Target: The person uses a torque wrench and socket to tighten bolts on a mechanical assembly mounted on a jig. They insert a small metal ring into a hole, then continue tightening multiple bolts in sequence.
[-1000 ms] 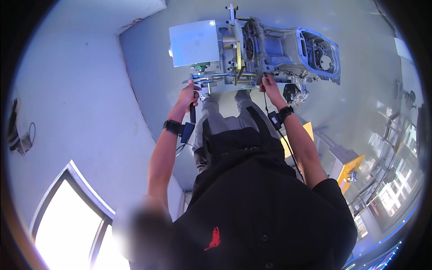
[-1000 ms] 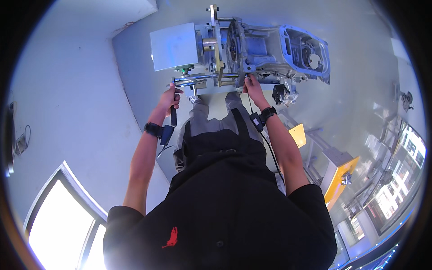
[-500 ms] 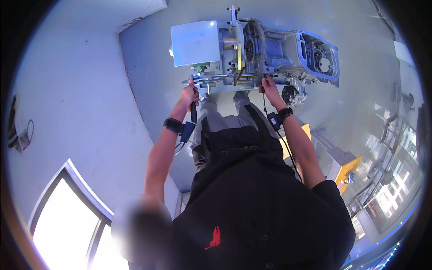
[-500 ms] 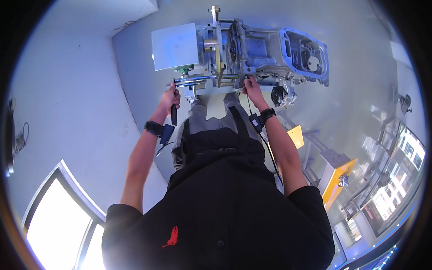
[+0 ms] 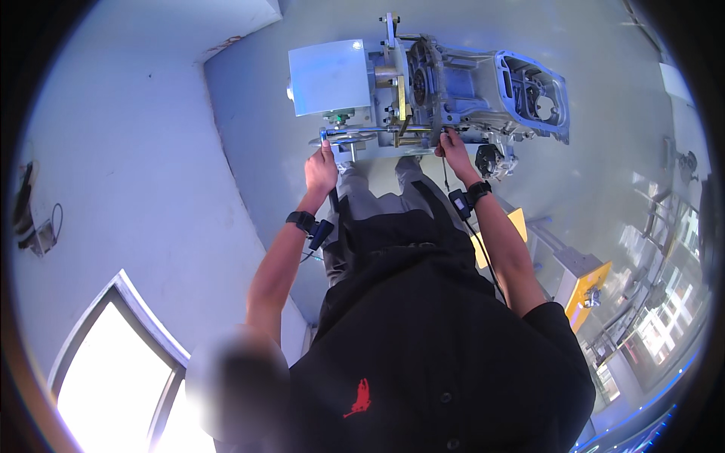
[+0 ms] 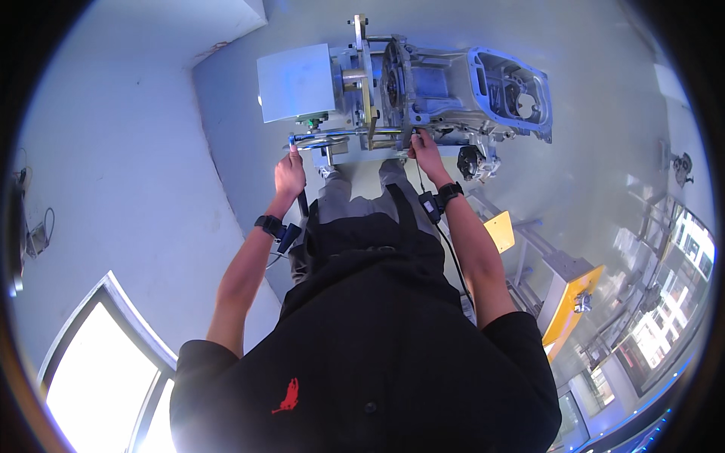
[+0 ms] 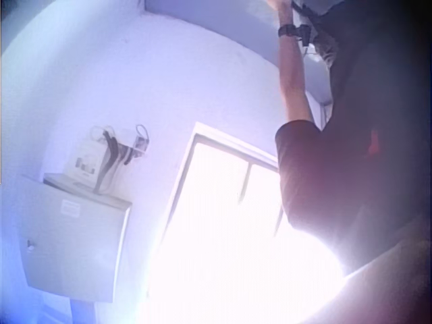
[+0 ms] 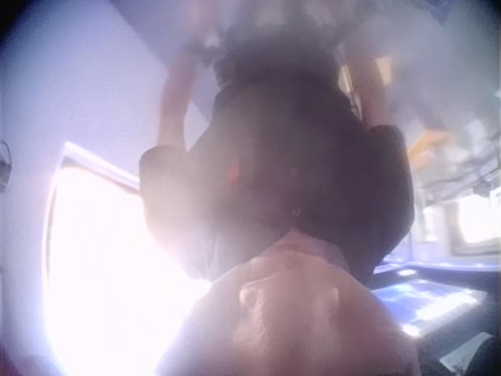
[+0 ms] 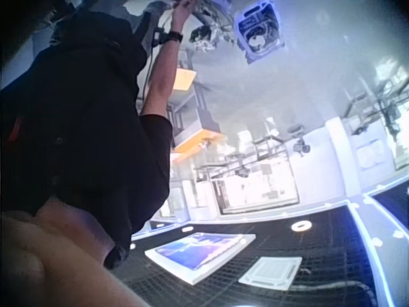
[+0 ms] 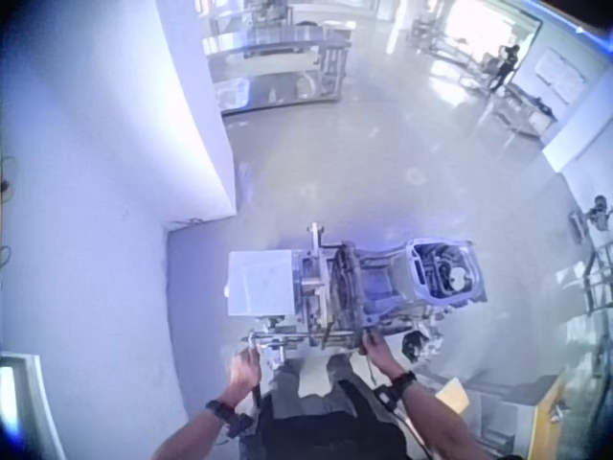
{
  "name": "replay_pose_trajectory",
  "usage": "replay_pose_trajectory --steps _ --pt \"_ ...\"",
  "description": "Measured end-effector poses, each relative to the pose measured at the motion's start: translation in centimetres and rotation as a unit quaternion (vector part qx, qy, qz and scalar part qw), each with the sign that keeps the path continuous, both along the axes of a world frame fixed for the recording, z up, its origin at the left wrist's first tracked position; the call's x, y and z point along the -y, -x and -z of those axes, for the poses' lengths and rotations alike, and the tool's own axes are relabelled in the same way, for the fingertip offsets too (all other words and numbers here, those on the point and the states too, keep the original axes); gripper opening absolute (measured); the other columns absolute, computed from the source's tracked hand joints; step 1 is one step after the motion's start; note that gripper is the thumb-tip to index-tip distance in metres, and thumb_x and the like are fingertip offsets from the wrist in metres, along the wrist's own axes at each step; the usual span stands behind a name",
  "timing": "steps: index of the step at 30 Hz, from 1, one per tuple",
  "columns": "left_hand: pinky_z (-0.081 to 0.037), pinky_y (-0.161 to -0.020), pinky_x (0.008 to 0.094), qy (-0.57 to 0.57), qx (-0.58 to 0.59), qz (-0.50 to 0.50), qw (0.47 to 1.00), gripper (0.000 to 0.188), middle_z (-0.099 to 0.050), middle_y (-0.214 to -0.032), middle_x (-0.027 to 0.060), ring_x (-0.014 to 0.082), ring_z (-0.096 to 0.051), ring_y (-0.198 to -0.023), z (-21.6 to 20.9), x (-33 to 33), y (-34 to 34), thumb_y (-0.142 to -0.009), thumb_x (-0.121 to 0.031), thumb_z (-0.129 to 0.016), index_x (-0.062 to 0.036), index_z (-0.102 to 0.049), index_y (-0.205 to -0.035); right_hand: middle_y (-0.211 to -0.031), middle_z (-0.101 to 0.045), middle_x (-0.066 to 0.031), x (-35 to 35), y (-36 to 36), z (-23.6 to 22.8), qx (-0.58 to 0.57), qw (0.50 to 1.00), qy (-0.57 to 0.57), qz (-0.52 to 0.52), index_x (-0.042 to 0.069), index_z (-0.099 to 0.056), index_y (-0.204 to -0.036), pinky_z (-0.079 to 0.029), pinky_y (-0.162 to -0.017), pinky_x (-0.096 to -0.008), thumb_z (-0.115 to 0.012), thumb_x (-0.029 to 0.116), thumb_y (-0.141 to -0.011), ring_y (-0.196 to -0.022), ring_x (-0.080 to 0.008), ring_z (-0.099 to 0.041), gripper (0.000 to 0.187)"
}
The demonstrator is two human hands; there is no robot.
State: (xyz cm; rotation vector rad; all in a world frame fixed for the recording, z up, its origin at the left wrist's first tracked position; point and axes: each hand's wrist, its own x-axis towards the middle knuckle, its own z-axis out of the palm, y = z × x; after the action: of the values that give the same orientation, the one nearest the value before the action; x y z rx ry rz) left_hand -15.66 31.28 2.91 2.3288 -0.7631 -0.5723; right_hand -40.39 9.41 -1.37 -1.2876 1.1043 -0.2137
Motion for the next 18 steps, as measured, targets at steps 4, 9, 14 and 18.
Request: replay_pose_trajectory --steps 4,9,14,18 --pt "-0.032 -0.036 0.0280 -0.108 -0.490 -0.231 0.834 0.048 -0.038 -0.047 -0.0005 0.0131 -0.035 -0.036 -2.7 2.2 -1.5 -0.091 -0.050 -0.030 -0.0114 -0.043 -0.066 -0.069 -0.050 -0.0016 0.0 0.3 0.1 -0.019 1.000 -0.006 -0.015 0.004 -0.042 -0.120 -0.045 -0.058 -0.0246 -0.042 0.025 -0.094 -0.062 -0.0103 -0.053 0.034" --pt "-0.032 -0.035 0.0283 -0.091 -0.598 -0.209 0.768 0.048 -0.037 -0.046 -0.0008 0.0136 -0.034 -0.034 -4.3 3.8 -4.2 -0.091 -0.050 -0.031 -0.0103 -0.043 -0.066 -0.067 -0.051 -0.0019 0.0 0.1 0.1 -0.008 1.000 0.019 -0.021 0.004 -0.040 -0.122 -0.044 -0.057 -0.0247 -0.042 0.024 -0.093 -0.061 -0.0103 -0.053 0.035" --pt "-0.045 -0.053 0.0408 -0.027 -0.097 0.061 0.993 0.047 -0.055 -0.055 0.0151 0.0309 -0.057 -0.052 -5.7 2.5 -2.0 -0.091 -0.042 -0.037 -0.0013 -0.054 -0.075 -0.065 -0.051 -0.0019 -0.2 -0.1 0.1 -0.004 1.000 0.023 -0.009 0.004 -0.040 -0.123 -0.044 -0.057 -0.0250 -0.041 0.024 -0.094 -0.060 -0.0102 -0.053 0.036" --pt "-0.045 -0.057 0.0436 0.076 0.034 0.114 0.990 0.048 -0.056 -0.060 0.0212 0.0415 -0.055 -0.059 -7.0 3.5 -1.0 -0.090 -0.039 -0.041 0.0009 -0.055 -0.068 -0.068 -0.053 -0.0042 0.3 0.2 0.9 -0.003 0.999 0.051 -0.016 0.002 -0.041 -0.122 -0.046 -0.055 -0.0261 -0.043 0.023 -0.092 -0.058 -0.0116 -0.054 0.036"
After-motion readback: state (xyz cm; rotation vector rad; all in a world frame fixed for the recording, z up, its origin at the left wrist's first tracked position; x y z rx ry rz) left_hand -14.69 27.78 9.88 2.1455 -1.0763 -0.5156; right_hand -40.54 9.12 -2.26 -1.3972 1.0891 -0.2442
